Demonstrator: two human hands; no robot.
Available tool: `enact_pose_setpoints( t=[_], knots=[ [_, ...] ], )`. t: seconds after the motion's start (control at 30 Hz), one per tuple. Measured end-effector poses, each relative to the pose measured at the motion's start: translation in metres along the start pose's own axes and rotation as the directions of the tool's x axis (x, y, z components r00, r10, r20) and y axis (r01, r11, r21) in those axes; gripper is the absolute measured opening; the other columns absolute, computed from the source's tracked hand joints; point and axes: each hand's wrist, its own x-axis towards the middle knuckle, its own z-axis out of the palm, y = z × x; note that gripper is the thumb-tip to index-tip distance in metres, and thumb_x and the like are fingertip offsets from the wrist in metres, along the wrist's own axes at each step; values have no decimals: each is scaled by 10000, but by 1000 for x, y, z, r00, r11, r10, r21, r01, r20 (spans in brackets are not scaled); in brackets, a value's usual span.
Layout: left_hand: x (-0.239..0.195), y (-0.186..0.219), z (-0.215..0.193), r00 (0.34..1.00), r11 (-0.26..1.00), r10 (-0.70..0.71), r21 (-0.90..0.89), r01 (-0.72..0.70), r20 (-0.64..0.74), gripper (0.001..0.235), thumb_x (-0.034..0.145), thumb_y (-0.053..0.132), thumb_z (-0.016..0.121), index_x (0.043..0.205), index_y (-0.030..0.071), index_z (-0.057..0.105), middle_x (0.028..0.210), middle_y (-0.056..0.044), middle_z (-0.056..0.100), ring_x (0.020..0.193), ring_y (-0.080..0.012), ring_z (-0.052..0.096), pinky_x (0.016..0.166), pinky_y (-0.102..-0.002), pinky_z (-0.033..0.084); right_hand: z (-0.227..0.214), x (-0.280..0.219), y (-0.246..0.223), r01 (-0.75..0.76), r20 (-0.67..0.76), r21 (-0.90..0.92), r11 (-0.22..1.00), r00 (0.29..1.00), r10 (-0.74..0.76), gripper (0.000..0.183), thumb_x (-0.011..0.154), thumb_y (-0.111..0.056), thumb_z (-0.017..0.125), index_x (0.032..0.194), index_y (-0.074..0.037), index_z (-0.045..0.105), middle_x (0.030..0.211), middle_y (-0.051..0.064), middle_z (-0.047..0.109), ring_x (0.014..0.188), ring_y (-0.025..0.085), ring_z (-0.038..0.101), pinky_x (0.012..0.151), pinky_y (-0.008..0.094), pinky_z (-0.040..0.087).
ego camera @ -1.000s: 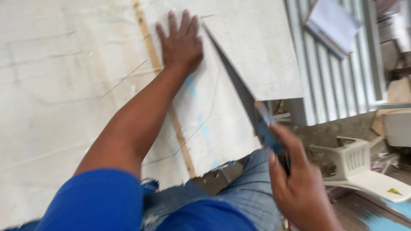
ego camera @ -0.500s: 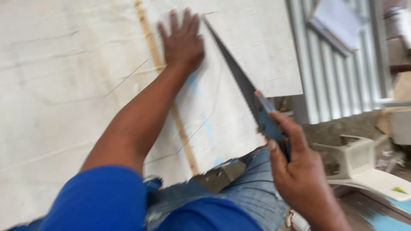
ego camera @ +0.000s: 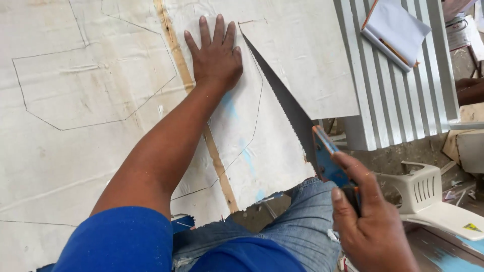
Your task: Using a hand saw to cut a board along a pre-drawn outline on a workshop floor.
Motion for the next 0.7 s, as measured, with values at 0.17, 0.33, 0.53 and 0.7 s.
enact_pose_setpoints(
  t=[0.17,0.33,0.53,0.7],
  knots=[
    [5,-2,-8,1000,1000,-15,-8,15,15,624,1081,391,227,1665,186,145,1738,-81,67,1564,-393,-55,1208,-678,-59,-9,20,-24,52,-14,-49,997,999,-52,645,931,-221,564,1544,-385,448,633,140,721,571,271,723,639,439,574],
    [14,-11,33,993,999,5,47,1,-115,635,1044,416,329,1647,224,272,1722,-57,184,1564,-393,69,1179,-738,26,-7,14,-18,239,-84,-17,971,967,-240,566,942,-241,532,1497,-341,491,719,70,703,512,234,699,691,374,554],
    [-4,-1,6,999,999,-16,34,15,41,636,1072,396,192,1671,189,132,1744,-59,61,1570,-382,-49,1217,-677,-39,-15,15,-33,77,4,57,995,997,-77,632,975,-170,546,1565,-380,464,617,146,562,546,268,599,505,417,557],
    [18,7,27,999,1000,21,24,-20,-41,634,1055,398,276,1657,210,212,1732,-74,131,1568,-393,22,1192,-716,-12,-26,11,-19,62,-50,4,998,997,-62,630,964,-216,549,1559,-404,460,665,146,627,548,286,639,574,407,546]
  ],
)
